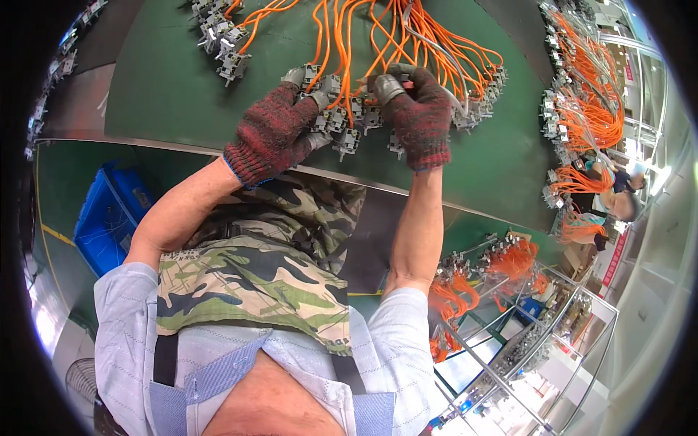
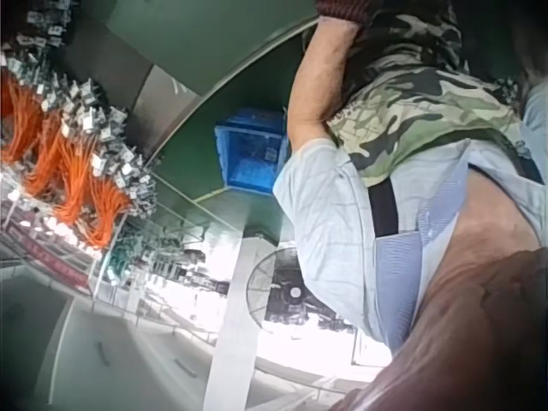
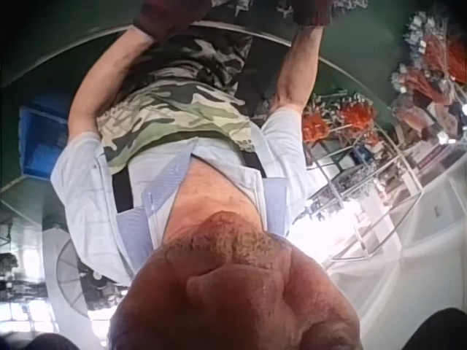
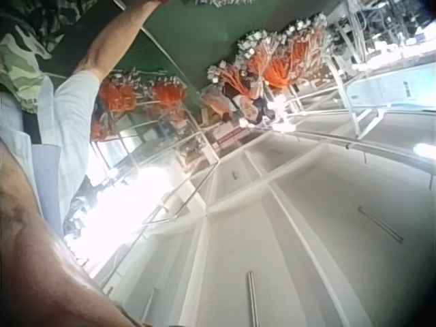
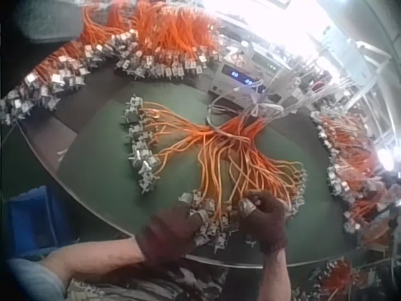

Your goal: Assembling electrical connectors and wire bundles on a factory production line.

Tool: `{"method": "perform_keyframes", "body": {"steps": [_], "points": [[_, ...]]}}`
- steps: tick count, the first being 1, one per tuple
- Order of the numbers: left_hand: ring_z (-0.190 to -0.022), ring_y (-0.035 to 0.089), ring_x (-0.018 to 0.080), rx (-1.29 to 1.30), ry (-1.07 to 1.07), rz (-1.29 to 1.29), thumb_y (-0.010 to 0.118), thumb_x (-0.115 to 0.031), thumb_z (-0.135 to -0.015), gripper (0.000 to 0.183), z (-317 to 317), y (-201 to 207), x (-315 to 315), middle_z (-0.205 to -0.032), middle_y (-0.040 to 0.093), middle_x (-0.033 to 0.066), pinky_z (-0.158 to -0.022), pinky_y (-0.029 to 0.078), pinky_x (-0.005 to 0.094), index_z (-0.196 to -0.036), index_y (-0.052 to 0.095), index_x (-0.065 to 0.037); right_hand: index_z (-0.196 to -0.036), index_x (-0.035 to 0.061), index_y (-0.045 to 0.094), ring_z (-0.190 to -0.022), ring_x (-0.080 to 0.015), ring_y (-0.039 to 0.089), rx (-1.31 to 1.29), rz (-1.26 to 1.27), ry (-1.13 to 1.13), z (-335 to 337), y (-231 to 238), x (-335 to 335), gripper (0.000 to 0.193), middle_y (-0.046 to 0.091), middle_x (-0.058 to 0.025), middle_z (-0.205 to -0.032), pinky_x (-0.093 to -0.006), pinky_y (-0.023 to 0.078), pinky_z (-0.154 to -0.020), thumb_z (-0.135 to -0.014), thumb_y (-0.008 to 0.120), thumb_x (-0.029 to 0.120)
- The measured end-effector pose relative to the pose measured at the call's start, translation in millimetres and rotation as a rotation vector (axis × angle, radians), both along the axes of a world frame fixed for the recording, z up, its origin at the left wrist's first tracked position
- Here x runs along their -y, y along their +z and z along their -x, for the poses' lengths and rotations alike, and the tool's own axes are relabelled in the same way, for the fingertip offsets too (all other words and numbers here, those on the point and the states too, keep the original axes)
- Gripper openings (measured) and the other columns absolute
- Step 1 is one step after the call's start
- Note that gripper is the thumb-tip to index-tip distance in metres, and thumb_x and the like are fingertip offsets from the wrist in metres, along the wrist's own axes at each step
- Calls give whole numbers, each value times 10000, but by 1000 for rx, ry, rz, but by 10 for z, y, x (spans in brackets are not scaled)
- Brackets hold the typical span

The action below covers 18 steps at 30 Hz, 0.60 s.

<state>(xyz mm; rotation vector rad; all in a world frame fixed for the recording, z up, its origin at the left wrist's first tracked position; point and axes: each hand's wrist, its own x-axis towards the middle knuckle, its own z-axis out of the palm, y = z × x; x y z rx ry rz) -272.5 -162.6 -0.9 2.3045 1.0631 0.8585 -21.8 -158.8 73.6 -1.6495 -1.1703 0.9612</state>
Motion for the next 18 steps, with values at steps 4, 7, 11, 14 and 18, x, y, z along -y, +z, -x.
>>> {"method": "perform_keyframes", "body": {"steps": [4, 7, 11, 14, 18], "points": [[-1178, 670, 475, 22, 20, -69, 890, -258, -772, 717, -7, 6, -5, -1290, 646, 294, -959, 592, 555, -1434, 652, -125, -1202, 2, 760, -805, -117, 728, 16, 54, 15, 48, -29, -32, 315, 772, -55, -948, -279, 597, -709, -937, 821, 160], [-1281, 632, 529, -4, 24, -61, 927, -316, -800, 788, -3, 12, -3, -1385, 627, 336, -1029, 574, 552, -1507, 624, -146, -1198, 7, 762, -785, -112, 721, -90, 44, -14, 79, -26, -49, 315, 773, -47, -943, -270, 585, -685, -935, 829, 167], [-1300, 625, 526, 21, 14, -37, 928, -305, -799, 800, -2, 14, -4, -1403, 625, 328, -1038, 571, 554, -1520, 617, -152, -1186, 22, 767, -729, -84, 672, -162, 40, -59, 104, -26, -35, 312, 771, -26, -933, -247, 540, -623, -932, 843, 185], [-1306, 621, 526, 25, 11, -49, 926, -299, -801, 802, -1, 18, -4, -1412, 624, 321, -1043, 569, 554, -1525, 613, -152, -1178, 29, 769, -702, -65, 633, -169, 61, -84, 107, -28, -31, 312, 770, -13, -931, -233, 504, -590, -931, 849, 202], [-1314, 617, 526, 11, 7, -61, 924, -298, -805, 796, 4, 34, -7, -1415, 623, 320, -1044, 569, 554, -1522, 613, -147, -1195, 26, 759, -734, -73, 663, -147, 50, -70, 98, -47, -24, 322, 780, -20, -952, -238, 532, -616, -940, 849, 202]]}}
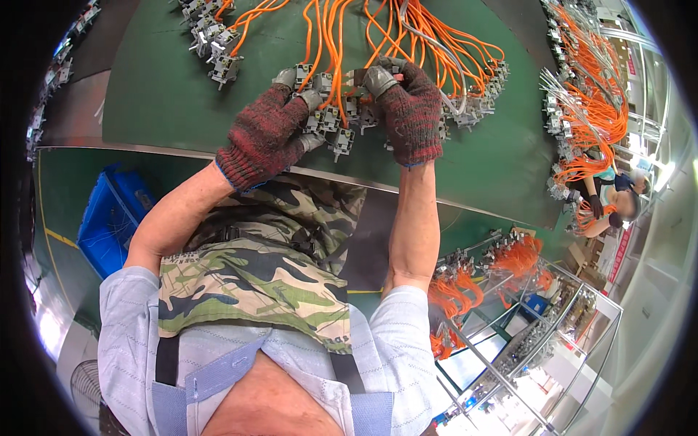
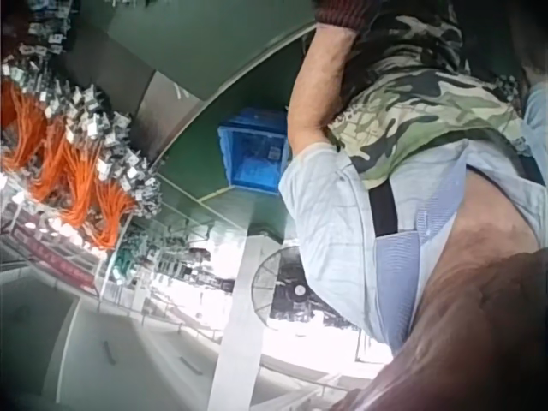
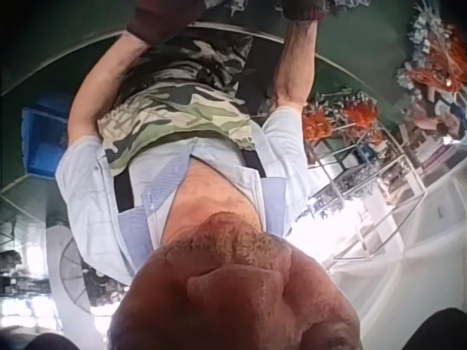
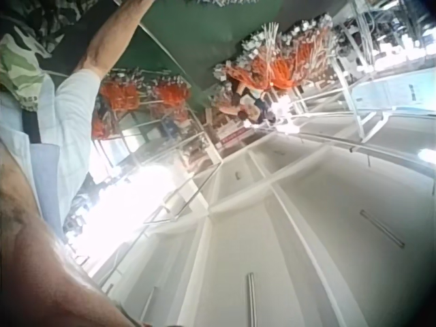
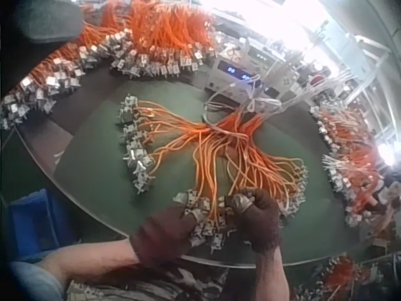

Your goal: Assembling electrical connectors and wire bundles on a factory production line.

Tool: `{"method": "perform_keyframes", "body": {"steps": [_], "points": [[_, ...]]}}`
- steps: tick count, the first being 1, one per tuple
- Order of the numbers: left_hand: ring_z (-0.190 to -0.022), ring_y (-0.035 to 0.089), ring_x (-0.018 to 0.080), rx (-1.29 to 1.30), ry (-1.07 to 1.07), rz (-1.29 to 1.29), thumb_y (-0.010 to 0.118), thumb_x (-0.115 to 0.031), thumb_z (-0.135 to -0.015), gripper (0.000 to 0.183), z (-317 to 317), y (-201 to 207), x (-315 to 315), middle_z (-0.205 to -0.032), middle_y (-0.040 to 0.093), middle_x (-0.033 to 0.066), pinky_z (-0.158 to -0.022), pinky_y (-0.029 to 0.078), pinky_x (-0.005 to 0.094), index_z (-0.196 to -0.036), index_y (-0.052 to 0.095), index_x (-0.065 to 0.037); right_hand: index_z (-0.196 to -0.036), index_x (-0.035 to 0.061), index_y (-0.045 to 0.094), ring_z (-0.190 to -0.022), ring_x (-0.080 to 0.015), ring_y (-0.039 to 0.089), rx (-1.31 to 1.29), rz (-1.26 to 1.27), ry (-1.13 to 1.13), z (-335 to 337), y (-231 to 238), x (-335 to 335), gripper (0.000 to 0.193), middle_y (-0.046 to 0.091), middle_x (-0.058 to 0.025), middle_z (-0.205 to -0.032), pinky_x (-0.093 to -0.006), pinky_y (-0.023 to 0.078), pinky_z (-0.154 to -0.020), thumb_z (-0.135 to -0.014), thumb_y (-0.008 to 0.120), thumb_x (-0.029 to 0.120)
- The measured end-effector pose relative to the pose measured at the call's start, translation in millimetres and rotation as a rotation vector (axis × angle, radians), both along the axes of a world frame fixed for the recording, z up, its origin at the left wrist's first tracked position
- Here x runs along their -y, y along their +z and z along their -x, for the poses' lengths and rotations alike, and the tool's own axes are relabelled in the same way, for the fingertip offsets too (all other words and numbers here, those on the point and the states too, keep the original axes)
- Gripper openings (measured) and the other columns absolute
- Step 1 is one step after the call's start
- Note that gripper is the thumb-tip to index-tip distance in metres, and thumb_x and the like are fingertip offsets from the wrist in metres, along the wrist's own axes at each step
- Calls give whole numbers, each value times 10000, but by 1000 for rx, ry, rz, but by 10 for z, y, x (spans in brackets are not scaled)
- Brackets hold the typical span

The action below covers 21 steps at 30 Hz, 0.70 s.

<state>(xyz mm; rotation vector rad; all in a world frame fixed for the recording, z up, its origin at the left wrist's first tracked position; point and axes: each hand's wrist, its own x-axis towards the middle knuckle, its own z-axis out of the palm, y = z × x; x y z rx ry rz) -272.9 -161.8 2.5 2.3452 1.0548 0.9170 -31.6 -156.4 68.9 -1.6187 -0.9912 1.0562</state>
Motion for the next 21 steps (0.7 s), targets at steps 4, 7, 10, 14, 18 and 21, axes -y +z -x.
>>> {"method": "perform_keyframes", "body": {"steps": [4, 7, 10, 14, 18, 21], "points": [[-1326, 611, 527, -18, 1, 48, 921, -317, -809, 785, -1, 18, -10, -1412, 622, 327, -1041, 571, 559, -1511, 619, -139, -1242, 17, 736, -807, -104, 717, -90, -62, 99, -29, -27, 8, 344, 776, -42, -971, -263, 589, -678, -947, 842, 158], [-1329, 610, 530, -55, 23, 14, 917, -333, -813, 776, -4, 32, -11, -1407, 622, 333, -1039, 572, 561, -1502, 622, -130, -1267, 6, 720, -838, -126, 737, -163, -47, 186, -90, -1, -16, 360, 772, -58, -988, -283, 616, -713, -948, 836, 127], [-1330, 611, 531, -44, 29, 27, 912, -330, -816, 769, -8, 46, -6, -1403, 624, 334, -1042, 572, 558, -1499, 622, -128, -1274, -1, 714, -839, -138, 740, -167, -7, 212, -120, 31, -47, 363, 771, -71, -1016, -300, 635, -730, -949, 830, 113], [-1339, 606, 531, -96, 8, 119, 907, -317, -818, 761, -9, 69, -9, -1402, 622, 338, -1049, 568, 561, -1498, 620, -130, -1276, -1, 709, -851, -155, 752, -63, 42, 190, -117, 51, -64, 355, 772, -79, -1050, -317, 658, -760, -953, 819, 99], [-1344, 600, 532, -120, 2, 159, 891, -311, -832, 750, 1, 88, -5, -1402, 617, 338, -1047, 566, 568, -1502, 610, -126, -1265, -2, 706, -876, -165, 763, -161, 53, 237, -169, 74, -96, 334, 787, -102, -1084, -317, 665, -776, -958, 803, 87], [-1333, 603, 535, -124, -2, 151, 882, -312, -839, 750, 0, 88, 2, -1395, 616, 337, -1041, 566, 571, -1508, 601, -119, -1256, -3, 705, -894, -167, 767, -201, 106, 273, -231, 108, -139, 322, 799, -136, -1129, -318, 668, -786, -959, 797, 78]]}}
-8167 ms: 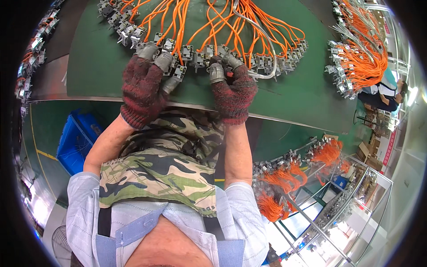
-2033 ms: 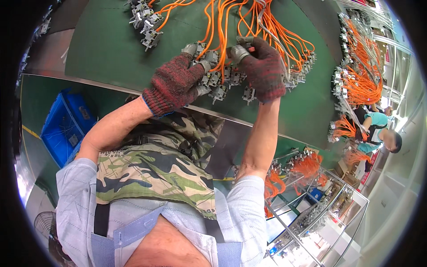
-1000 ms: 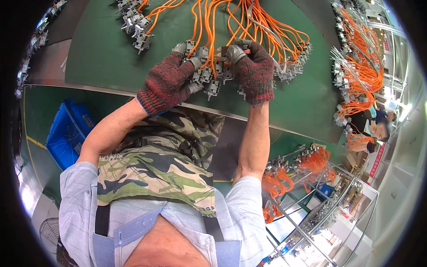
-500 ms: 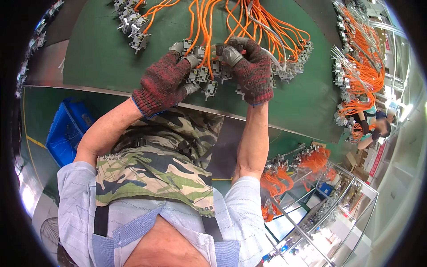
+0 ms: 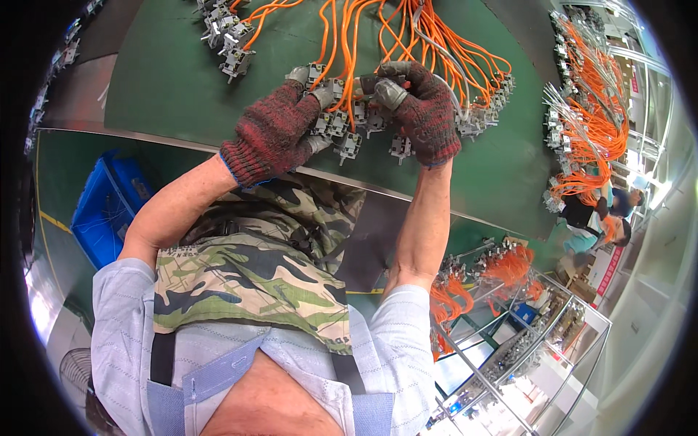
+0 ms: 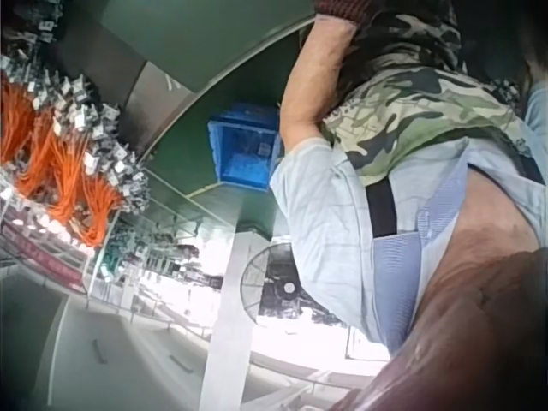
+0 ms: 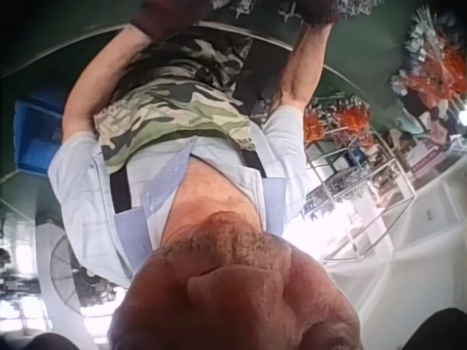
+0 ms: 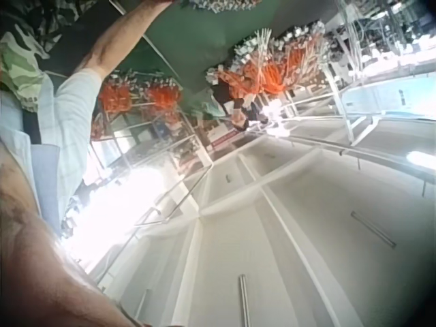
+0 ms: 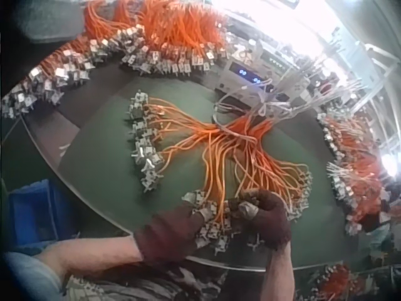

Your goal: Assembling electrical connectors and wire bundles on a factory production line.

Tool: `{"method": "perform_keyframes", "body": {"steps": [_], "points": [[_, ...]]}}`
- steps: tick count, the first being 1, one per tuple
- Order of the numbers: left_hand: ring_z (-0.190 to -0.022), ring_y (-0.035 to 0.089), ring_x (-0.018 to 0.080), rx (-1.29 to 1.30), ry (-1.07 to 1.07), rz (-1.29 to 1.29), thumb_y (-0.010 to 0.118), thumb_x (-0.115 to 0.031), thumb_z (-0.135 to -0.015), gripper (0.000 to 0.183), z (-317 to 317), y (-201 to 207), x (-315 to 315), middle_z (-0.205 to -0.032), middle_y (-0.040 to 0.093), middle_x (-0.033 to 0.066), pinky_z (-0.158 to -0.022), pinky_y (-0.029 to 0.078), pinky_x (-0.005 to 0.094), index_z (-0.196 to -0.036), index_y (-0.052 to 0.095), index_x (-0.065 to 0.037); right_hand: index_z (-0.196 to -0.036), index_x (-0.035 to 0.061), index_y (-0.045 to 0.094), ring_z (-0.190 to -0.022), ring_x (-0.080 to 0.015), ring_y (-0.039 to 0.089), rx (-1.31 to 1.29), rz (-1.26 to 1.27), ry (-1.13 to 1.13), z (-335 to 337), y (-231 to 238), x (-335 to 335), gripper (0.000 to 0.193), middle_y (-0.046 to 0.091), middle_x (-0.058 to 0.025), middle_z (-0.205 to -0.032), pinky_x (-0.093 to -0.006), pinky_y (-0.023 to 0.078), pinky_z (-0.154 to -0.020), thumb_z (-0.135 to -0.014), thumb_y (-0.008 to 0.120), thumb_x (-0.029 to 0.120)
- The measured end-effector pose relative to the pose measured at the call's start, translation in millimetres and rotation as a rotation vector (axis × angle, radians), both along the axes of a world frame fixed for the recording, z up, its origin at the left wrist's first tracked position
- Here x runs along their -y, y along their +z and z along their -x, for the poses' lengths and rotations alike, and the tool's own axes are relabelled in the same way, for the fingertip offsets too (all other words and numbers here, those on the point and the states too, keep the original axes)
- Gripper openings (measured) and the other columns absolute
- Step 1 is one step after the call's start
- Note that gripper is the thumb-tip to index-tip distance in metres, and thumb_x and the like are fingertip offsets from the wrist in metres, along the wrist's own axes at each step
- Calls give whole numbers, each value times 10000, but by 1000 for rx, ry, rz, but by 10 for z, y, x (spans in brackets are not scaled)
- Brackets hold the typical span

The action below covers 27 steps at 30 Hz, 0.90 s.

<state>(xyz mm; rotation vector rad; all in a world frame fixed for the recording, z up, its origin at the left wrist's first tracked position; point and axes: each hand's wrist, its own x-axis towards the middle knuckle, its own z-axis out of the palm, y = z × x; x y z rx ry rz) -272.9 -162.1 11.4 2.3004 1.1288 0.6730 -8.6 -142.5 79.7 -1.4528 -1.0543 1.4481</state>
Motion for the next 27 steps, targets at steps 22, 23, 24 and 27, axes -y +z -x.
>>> {"method": "perform_keyframes", "body": {"steps": [22, 23, 24, 27], "points": [[-1323, 617, 518, 51, -14, -9, 926, -309, -814, 765, 3, -91, -37, -1402, 647, 300, -1028, 582, 552, -1505, 635, -154, -1223, 21, 723, -837, -98, 695, 245, -487, -418, 495, -57, 667, 238, 780, -62, -1038, -242, 550, -643, -1017, 786, 121], [-1322, 618, 519, 76, -12, -36, 924, -306, -816, 759, 7, -91, -41, -1397, 649, 303, -1027, 582, 551, -1503, 638, -155, -1225, 21, 721, -848, -96, 695, 206, -472, -431, 577, -122, 788, 241, 781, -66, -1052, -242, 556, -666, -1014, 790, 116], [-1321, 619, 520, 102, -10, -65, 923, -303, -818, 752, 9, -90, -44, -1392, 651, 306, -1027, 582, 550, -1500, 642, -156, -1227, 20, 720, -859, -94, 695, 169, -457, -450, 657, -195, 890, 245, 783, -69, -1065, -242, 561, -689, -1011, 794, 110], [-1320, 619, 524, 139, -10, -100, 917, -294, -824, 739, 9, -77, -49, -1381, 656, 312, -1025, 582, 551, -1498, 645, -158, -1248, 17, 715, -901, -95, 700, 149, -426, -503, 808, -386, 1063, 272, 787, -80, -1084, -257, 581, -768, -1004, 805, 94]]}}
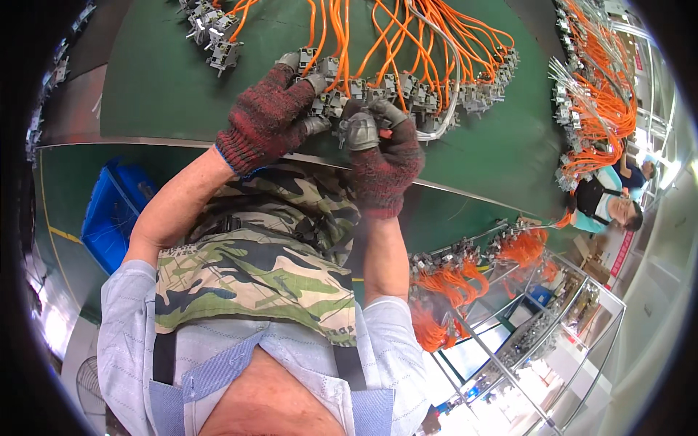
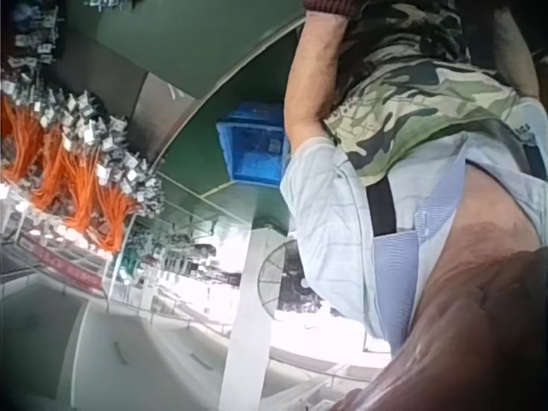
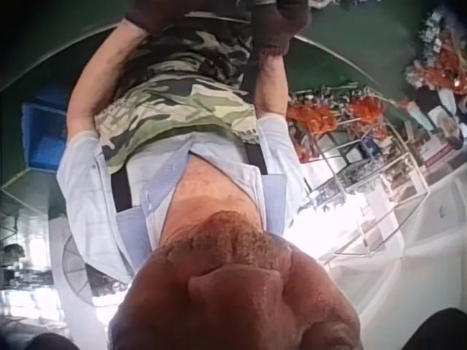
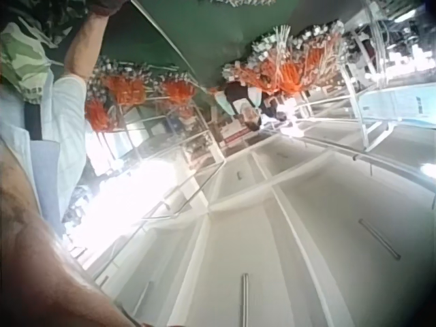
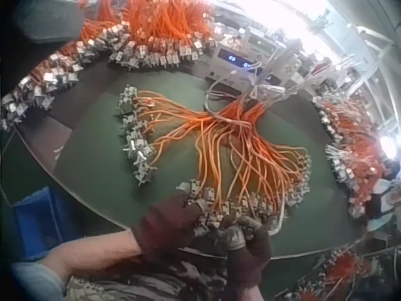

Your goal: Assembling electrical connectors and wire bundles on a factory production line.

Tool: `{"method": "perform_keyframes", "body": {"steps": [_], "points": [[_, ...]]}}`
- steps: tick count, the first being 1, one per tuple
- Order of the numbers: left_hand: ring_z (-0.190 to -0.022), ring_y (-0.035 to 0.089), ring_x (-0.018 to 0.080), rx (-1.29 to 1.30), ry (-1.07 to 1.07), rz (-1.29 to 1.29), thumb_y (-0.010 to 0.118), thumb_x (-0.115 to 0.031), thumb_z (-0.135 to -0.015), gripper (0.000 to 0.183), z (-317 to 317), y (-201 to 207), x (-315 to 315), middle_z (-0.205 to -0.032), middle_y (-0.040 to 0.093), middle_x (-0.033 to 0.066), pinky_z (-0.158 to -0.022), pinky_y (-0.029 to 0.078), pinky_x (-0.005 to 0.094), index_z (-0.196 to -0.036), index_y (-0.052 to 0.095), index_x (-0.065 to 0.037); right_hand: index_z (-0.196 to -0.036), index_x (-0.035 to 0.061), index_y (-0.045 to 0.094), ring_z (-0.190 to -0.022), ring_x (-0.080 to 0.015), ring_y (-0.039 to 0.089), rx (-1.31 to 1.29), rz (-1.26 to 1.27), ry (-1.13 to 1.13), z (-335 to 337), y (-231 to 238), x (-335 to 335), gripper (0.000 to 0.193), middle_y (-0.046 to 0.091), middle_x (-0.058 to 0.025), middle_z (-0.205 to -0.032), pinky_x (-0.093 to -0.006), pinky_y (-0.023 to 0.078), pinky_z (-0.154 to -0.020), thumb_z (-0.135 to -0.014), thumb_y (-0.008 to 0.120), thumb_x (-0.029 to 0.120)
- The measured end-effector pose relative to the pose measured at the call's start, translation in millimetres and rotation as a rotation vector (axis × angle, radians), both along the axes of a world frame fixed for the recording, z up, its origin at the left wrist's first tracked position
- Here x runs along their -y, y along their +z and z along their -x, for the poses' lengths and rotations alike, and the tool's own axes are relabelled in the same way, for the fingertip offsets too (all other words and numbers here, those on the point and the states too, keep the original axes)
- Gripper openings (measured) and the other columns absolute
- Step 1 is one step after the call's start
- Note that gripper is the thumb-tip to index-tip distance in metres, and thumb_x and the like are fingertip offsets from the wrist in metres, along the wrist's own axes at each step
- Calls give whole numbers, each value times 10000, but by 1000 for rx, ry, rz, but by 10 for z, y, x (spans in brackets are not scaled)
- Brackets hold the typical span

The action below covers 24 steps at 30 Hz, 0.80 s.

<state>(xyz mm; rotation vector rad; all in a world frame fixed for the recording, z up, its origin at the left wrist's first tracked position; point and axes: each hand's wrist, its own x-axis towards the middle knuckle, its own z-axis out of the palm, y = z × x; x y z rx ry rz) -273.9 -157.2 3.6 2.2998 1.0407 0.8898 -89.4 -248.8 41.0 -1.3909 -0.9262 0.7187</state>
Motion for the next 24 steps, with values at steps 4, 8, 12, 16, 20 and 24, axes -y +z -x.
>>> {"method": "perform_keyframes", "body": {"steps": [4, 8, 12, 16, 20, 24], "points": [[-1326, 614, 529, 7, 0, -50, 905, -281, -832, 728, -12, 0, -4, -1367, 661, 320, -1021, 579, 560, -1500, 642, -156, -1270, 10, 709, -903, -111, 711, 47, -13, -17, 72, -131, 31, 288, 789, -86, -1084, -282, 600, -786, -1013, 794, 109], [-1293, 632, 532, 0, 15, -60, 903, -273, -823, 735, -11, -25, 1, -1356, 665, 319, -1002, 585, 565, -1498, 639, -153, -1260, 11, 716, -893, -117, 723, 189, -34, -10, 61, -173, 35, 289, 804, -94, -1057, -302, 608, -797, -1011, 797, 133], [-1255, 649, 537, 5, 0, -24, 907, -255, -812, 742, -22, -34, -13, -1334, 671, 318, -971, 599, 556, -1494, 635, -151, -1225, 9, 733, -889, -126, 733, 345, -26, 28, 44, -216, 76, 266, 816, -106, -1035, -317, 609, -801, -1007, 798, 147], [-1189, 670, 497, 16, 46, -33, 873, -313, -845, 674, -222, -35, -8, -1331, 635, 305, -891, 619, 562, -1454, 635, -147, -1207, 5, 739, -866, -112, 707, 294, -30, -6, -64, -184, 57, 236, 798, -80, -1009, -298, 596, -790, -999, 794, 103], [-1206, 665, 497, 64, -2, 33, 927, -216, -787, 829, -604, -94, -9, -1300, 677, 270, -974, 599, 525, -1529, 571, -117, -1221, 0, 731, -841, -87, 672, 263, 29, -79, -364, 30, 32, 247, 769, -48, -978, -270, 579, -759, -990, 792, 64], [-1122, 682, 432, 260, -71, 178, 942, -193, -791, 910, -843, -203, -71, -1280, 657, 234, -961, 590, 491, -1565, 483, -55, -1229, -4, 730, -874, -92, 694, 188, 99, -162, -569, 235, 55, 270, 778, -58, -1005, -270, 585, -775, -985, 807, 84]]}}
